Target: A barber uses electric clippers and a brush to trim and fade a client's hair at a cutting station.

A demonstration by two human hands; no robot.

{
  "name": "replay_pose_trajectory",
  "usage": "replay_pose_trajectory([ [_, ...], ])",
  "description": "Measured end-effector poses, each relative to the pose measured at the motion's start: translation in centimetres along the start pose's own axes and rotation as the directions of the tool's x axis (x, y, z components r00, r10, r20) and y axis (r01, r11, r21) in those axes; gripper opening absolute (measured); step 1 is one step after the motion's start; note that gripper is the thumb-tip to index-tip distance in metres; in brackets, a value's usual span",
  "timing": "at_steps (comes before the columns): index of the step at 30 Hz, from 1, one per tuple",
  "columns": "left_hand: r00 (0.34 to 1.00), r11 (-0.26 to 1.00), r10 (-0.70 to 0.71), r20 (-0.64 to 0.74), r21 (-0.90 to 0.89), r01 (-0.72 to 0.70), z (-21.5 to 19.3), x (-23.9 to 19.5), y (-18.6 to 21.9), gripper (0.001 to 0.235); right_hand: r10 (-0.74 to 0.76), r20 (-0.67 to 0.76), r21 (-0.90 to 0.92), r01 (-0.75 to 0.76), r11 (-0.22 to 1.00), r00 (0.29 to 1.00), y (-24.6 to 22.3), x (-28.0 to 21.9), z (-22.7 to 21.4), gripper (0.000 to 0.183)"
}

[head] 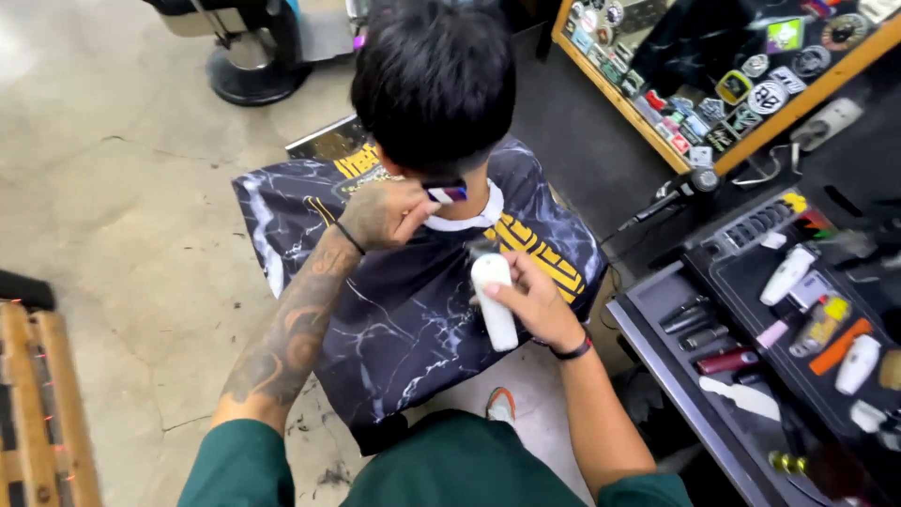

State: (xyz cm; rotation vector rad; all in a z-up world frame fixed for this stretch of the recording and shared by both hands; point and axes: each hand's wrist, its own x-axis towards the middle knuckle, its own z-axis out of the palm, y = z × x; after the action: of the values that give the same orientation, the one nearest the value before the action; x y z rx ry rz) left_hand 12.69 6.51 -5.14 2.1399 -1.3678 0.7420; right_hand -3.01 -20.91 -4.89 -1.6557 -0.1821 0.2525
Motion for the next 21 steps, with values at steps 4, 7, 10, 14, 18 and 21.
replay_pose_trajectory([
  [4,0.988,0.925,-0.135,0.079,-0.348,0.154,-2.1,-4.8,0.7,0.034,-0.002,-0.185,-0.007,0.000,1.000,0.983,-1.4,4.2,3.2,0.044],
  [7,0.878,0.724,-0.478,0.032,-0.551,0.415,-0.8,-14.5,-0.5,0.035,0.028,-0.319,-0.052,-0.047,0.998,0.947,-2.0,6.7,5.2,0.046],
  [10,0.552,0.368,-0.832,0.045,-0.701,0.611,-0.4,-24.0,2.3,0.044,0.051,-0.392,-0.029,-0.068,0.997,0.919,-3.7,6.8,6.6,0.047],
  [14,0.039,-0.067,-0.989,0.142,-0.670,0.739,-0.8,-35.3,8.2,0.045,0.000,-0.420,-0.047,-0.022,0.999,0.908,-2.9,7.6,6.4,0.054],
  [18,-0.183,-0.286,-0.956,0.227,-0.603,0.745,2.0,-49.0,14.4,0.049,0.178,-0.385,0.167,-0.121,0.978,0.905,-3.3,7.8,6.3,0.036],
  [21,-0.492,-0.588,-0.809,0.321,-0.421,0.691,2.2,-53.8,18.4,0.055,-0.037,-0.451,-0.167,-0.044,0.985,0.892,-3.7,7.8,6.6,0.051],
])
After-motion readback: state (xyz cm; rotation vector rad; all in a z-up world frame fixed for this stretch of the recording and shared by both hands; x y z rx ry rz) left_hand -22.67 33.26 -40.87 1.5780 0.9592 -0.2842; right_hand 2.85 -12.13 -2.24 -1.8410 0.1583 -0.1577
